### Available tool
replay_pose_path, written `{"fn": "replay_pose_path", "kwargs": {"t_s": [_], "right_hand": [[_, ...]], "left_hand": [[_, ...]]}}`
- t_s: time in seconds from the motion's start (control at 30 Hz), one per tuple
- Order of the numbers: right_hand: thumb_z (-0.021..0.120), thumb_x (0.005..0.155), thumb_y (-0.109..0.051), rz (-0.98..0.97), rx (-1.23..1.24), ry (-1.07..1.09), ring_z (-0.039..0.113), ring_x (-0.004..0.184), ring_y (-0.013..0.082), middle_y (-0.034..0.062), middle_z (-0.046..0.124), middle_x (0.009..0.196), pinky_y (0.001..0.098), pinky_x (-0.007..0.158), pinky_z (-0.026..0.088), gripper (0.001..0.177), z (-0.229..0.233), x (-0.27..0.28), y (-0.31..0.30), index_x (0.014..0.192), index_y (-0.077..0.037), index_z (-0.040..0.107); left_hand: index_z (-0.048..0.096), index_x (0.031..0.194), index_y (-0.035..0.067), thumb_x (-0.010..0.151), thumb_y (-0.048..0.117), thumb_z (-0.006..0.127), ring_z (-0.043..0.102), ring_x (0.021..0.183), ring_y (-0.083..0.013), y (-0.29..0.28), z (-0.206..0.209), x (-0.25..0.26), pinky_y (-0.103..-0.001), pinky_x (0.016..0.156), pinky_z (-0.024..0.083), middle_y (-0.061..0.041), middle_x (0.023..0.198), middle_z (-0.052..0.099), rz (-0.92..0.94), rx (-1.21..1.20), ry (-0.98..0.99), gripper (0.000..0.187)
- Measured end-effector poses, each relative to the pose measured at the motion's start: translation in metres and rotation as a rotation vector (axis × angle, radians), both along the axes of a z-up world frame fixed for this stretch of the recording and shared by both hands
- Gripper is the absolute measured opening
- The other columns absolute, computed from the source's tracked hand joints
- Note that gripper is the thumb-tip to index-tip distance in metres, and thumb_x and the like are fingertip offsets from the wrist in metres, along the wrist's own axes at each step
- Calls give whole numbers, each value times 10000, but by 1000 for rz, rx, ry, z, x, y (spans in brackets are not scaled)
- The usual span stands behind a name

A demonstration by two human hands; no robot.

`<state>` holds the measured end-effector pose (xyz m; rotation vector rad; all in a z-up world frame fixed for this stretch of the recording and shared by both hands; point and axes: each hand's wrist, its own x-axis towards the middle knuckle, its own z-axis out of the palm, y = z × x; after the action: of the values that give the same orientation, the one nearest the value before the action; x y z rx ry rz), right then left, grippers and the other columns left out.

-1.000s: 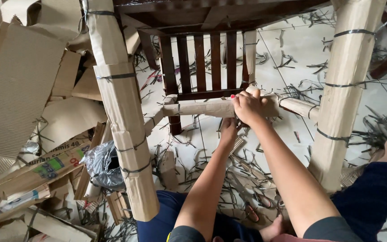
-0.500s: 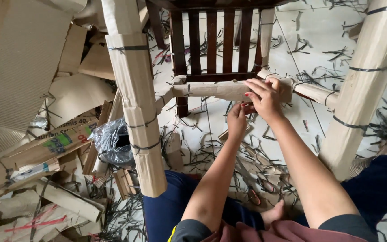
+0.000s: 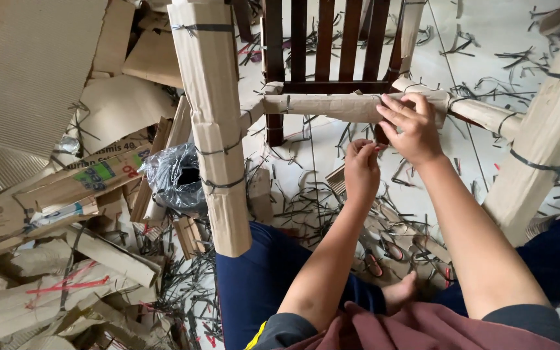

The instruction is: Wrapping a wooden chair's crossbar with cardboard and securing it with string for protection.

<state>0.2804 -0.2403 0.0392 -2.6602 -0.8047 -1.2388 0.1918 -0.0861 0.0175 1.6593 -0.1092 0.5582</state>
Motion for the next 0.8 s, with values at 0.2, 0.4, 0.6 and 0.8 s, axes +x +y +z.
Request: {"fn": "replay_pose_path", "kwargs": {"t_s": [0.2,0.4,0.6,0.8], "right_hand": [[861,948,-298,-33,52,-134,631,1087,198,-85,807,1217,336,882,490,87,0,0,9,1019,-257,831],[869,952,-143,20,200,-35,640,1046,218,-8,813,1166,332,871,552,64,6,-4,19,1002,-156,832],[767,1000,53,64,251,-27,712,975,251,60,791,1016,343,874,587,126,22,-7,25,977,-66,799],[691,1012,1,-211,175,64,667,914,297,83,647,992,412,804,549,156,41,-16,41,1162,-40,678]], "left_hand": [[726,988,94,1003,-28,634,705,974,-266,-3,4,-1,-335,820,595,-73,1145,590,15,52,-198,152],[727,1001,148,1009,49,657,685,1046,-299,0,16,2,-415,892,572,-50,1237,647,44,128,-248,121],[714,1033,80,1029,8,608,711,1139,-292,10,31,9,-418,1013,568,-70,1116,731,-73,33,-343,128],[719,1117,112,1011,43,656,720,1080,-192,6,27,26,-295,886,598,-1,1123,727,-78,-67,-274,142]]}}
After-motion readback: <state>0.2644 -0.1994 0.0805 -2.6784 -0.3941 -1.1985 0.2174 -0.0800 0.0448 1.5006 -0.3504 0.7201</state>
